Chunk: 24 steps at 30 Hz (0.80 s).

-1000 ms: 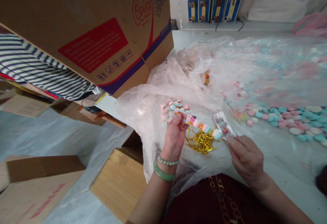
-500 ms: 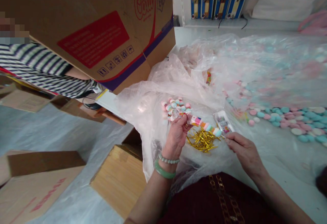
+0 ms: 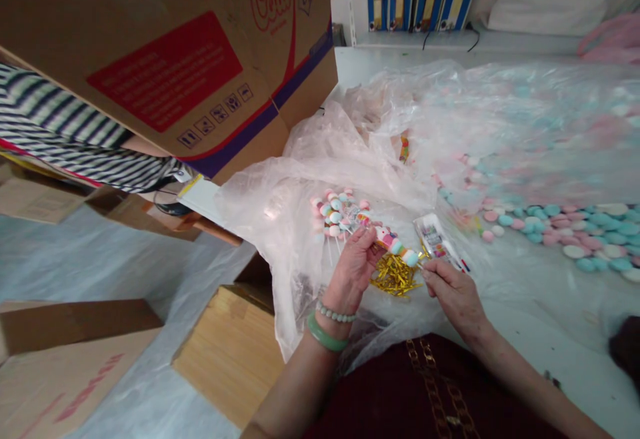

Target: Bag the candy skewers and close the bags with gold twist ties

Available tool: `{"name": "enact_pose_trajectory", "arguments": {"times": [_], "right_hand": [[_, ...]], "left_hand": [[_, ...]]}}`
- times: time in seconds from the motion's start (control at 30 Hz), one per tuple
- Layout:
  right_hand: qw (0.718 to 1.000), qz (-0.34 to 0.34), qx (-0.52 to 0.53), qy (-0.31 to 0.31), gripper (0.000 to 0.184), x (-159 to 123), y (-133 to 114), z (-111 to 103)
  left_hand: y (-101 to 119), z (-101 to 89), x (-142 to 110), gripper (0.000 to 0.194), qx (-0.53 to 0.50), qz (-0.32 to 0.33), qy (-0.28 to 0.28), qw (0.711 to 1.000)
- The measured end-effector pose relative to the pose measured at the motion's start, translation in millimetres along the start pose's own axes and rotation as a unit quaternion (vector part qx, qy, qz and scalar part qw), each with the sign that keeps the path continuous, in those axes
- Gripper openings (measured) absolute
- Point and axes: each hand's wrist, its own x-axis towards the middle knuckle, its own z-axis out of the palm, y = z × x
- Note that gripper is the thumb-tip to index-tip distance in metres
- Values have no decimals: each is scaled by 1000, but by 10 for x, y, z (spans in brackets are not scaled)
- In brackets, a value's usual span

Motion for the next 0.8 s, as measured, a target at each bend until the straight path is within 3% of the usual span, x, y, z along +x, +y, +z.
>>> {"name": "enact_pose_trajectory", "arguments": {"times": [0.13,0.27,0.43,0.63,0.7,0.8], "right_hand": [[984,79,140,-77,25,2,-16,77],[915,194,317,-155,26,22,20,115],[852,227,426,-201,26,85,43,109],[716,300,541,-323,23,207,50,129],[713,301,546,-320,22,213,46,141],[757,270,522,-286,22,191,12,151]], "left_hand": [[-24,-4,43,18,-3,8,-9,1000],[-11,-68,82,23,-7,20,-21,1000],[-55,-89,74,24,24,18,-57,998],[-60,22,4,23,62,5,-50,997],[-14,15,-10,25,70,-14,-58,996],[89,-46,8,33,79,-49,-36,995]]}}
